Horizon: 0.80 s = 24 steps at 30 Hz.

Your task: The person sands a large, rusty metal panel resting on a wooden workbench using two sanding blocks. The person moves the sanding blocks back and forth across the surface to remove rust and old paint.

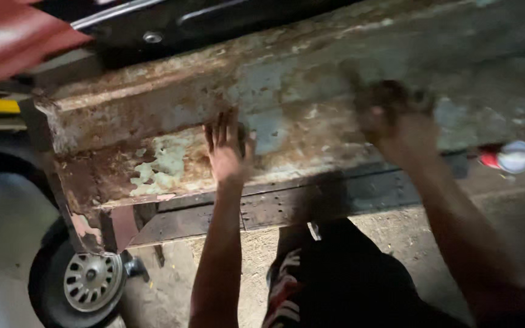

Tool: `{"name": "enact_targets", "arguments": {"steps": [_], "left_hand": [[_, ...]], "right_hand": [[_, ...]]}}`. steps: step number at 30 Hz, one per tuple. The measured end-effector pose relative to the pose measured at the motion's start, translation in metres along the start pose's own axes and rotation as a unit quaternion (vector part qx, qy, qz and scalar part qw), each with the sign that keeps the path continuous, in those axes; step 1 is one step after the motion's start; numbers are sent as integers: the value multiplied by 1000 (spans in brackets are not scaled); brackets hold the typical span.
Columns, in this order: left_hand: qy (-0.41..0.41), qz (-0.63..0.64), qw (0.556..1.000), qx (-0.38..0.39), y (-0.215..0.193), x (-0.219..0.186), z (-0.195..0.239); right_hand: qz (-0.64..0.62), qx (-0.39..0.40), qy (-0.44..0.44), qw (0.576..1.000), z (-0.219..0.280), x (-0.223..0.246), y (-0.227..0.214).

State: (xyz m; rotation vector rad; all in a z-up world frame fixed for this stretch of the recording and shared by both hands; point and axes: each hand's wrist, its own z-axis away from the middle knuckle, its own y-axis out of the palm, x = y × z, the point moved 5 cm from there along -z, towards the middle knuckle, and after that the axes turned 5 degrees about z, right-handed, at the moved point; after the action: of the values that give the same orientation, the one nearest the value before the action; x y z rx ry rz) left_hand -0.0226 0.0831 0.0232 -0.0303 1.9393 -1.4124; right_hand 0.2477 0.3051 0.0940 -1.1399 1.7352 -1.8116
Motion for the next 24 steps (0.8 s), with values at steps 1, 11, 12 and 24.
{"name": "enact_targets", "arguments": {"steps": [1,11,12,24], "left_hand": [[-4,9,1000,-2,0,-2,-2],[-7,65,998,-18,-5,0,8],[-15,67,997,-20,0,2,11],[-9,52,998,-35,0,-3,1]], "right_hand": [[-40,2,32,999,1,-13,-3],[-276,-2,87,957,28,-65,41],[-263,40,105,958,33,-69,52],[56,104,-222,968,3,129,70]]}}
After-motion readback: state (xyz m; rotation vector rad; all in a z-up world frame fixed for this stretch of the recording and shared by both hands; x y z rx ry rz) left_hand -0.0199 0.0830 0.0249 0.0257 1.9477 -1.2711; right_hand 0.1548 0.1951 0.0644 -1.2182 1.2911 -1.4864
